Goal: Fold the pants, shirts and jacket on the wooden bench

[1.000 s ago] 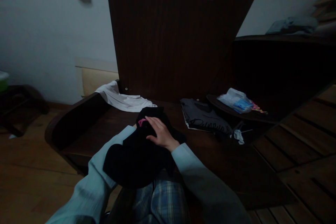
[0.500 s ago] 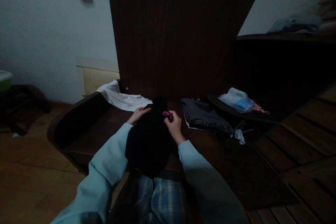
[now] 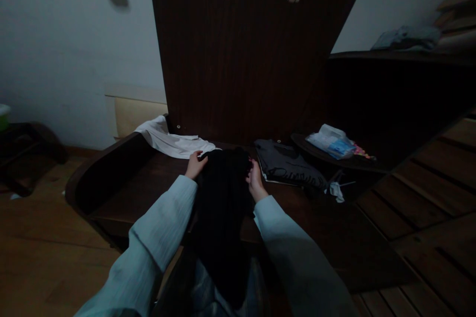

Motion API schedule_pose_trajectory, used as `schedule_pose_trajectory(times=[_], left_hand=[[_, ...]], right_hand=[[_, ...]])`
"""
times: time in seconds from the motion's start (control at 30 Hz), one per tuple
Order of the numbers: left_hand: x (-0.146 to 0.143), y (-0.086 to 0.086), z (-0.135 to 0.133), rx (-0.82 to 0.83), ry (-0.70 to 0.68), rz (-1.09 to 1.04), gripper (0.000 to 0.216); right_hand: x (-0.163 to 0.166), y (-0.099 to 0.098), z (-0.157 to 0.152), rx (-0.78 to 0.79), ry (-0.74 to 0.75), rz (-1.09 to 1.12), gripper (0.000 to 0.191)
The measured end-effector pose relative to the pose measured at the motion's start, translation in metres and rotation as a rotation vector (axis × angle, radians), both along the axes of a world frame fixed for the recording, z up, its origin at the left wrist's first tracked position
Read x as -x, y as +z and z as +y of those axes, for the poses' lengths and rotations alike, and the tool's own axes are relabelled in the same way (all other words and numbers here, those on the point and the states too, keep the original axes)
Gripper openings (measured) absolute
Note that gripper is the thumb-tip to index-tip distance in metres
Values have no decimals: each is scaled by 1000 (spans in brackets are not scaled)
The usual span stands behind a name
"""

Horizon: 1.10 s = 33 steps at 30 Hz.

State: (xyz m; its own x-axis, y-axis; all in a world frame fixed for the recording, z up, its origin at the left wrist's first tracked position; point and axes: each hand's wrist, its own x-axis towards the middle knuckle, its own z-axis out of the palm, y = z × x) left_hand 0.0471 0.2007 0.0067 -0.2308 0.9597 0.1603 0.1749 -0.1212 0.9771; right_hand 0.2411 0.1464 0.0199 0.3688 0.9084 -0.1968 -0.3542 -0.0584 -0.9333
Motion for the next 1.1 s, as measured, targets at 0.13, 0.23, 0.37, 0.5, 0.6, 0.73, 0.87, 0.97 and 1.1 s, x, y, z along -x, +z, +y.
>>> schedule_pose_trajectory(times=[0.13,0.23,0.37,0.5,0.6,0.73,0.87,0.97,1.1], left_hand=[[4,2,-1,0,15,116,37],[0,3,-2,28,-146,20,46],[-8,6,-9,95,-383,13,46],[-9,14,-16,182,-423,-92,37],[-4,23,-20,194,-369,-250,31],[4,37,-26,210,-317,-535,22],[7,43,-32,250,-320,-679,19],[4,40,-31,244,-333,-645,23],[-3,31,-28,231,-402,-506,24]], right_hand=[[-1,3,-2,-127,22,-70,30],[-1,-3,2,-185,-24,-103,26],[-1,-8,5,-170,4,-71,23],[-1,-7,6,-193,36,-25,23],[-3,-6,8,-239,2,-12,23],[-4,-7,10,-252,-38,-63,23],[-4,-4,9,-303,-85,-138,26],[-7,0,7,-309,-133,-154,33],[-8,2,4,-279,-15,-285,40]])
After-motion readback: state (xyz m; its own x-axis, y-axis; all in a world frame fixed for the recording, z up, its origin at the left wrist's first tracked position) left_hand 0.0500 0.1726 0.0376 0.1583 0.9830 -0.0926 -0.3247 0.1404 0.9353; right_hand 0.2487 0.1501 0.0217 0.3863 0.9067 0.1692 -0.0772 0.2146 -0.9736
